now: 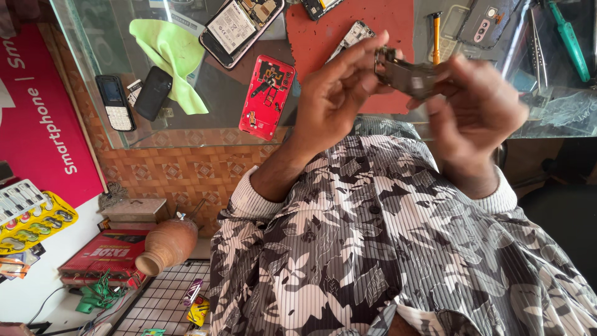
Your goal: The person disassembles and reassembles a mobile phone using a screwdriver and tweezers, handling the internal circuit board, battery, and casing components.
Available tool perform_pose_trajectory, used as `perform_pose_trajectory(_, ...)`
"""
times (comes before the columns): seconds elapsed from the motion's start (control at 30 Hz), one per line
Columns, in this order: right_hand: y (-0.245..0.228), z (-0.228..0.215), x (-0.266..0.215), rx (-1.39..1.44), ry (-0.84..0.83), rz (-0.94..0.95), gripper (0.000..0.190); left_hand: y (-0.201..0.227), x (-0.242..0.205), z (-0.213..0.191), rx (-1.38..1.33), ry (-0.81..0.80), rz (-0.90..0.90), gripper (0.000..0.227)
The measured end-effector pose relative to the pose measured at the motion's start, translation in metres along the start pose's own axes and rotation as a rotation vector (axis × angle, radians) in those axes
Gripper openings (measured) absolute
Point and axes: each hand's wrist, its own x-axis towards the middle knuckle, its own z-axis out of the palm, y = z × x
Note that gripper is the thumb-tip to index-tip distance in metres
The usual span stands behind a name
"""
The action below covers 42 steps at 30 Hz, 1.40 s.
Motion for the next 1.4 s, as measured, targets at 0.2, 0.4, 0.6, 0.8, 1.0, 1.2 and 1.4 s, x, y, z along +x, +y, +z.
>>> perform_pose_trajectory(0.2,0.004,0.013,0.014,-0.496,-0.214,-0.412,0.033,-0.001,0.006,0.0,-0.673,-0.051,-0.297,0.077)
perform_pose_trajectory(0.4,0.012,-0.013,-0.002,-0.211,0.203,-0.209,0.017,0.02,0.014,0.011,-1.105,0.159,-0.47,0.086)
perform_pose_trajectory(0.6,0.031,-0.037,-0.021,-0.183,0.299,-0.104,0.016,0.031,0.011,0.011,-0.772,-0.124,-0.333,0.084)
perform_pose_trajectory(0.8,0.04,-0.045,-0.027,-0.187,0.267,-0.066,0.017,0.03,0.004,0.011,-0.721,-0.14,-0.308,0.081)
perform_pose_trajectory(1.0,0.043,-0.047,-0.03,-0.162,0.254,-0.04,0.018,0.028,0.004,0.015,-0.774,-0.097,-0.299,0.084)
perform_pose_trajectory(1.2,0.041,-0.044,-0.033,-0.192,0.231,-0.011,0.017,0.022,0.006,0.014,-0.695,-0.154,-0.224,0.084)
perform_pose_trajectory(1.4,0.036,-0.037,-0.034,-0.156,0.215,0.053,0.012,0.015,0.008,0.013,-0.689,-0.144,-0.208,0.087)
